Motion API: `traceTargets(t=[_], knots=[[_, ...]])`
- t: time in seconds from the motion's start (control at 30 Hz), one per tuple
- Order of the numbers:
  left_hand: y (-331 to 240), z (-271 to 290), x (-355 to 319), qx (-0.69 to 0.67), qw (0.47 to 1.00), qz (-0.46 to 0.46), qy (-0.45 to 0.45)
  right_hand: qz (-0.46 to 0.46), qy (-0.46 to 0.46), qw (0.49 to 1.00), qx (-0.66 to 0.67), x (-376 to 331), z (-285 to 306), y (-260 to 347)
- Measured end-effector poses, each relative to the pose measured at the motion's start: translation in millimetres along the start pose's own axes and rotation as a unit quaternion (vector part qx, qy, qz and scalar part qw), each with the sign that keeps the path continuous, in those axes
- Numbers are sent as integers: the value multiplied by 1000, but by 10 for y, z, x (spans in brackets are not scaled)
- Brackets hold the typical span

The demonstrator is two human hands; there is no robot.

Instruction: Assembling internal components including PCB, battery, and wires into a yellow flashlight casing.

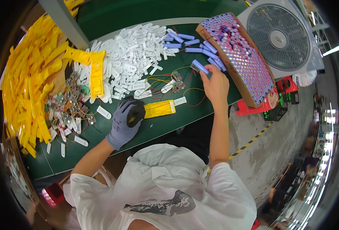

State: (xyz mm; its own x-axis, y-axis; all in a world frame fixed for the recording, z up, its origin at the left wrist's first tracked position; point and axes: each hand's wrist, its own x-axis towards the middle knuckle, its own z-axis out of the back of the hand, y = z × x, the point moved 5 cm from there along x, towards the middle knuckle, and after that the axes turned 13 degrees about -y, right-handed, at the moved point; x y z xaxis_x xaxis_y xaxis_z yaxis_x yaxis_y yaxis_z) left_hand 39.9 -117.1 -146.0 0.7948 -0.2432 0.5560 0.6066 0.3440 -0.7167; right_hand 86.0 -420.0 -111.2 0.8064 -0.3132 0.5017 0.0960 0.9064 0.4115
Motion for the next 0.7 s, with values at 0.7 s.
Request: traceTargets(t=[0.7], knots=[[-82, 28, 37, 64, 997, 0, 41, 150, 214, 916, 305, -899, -101, 950]])
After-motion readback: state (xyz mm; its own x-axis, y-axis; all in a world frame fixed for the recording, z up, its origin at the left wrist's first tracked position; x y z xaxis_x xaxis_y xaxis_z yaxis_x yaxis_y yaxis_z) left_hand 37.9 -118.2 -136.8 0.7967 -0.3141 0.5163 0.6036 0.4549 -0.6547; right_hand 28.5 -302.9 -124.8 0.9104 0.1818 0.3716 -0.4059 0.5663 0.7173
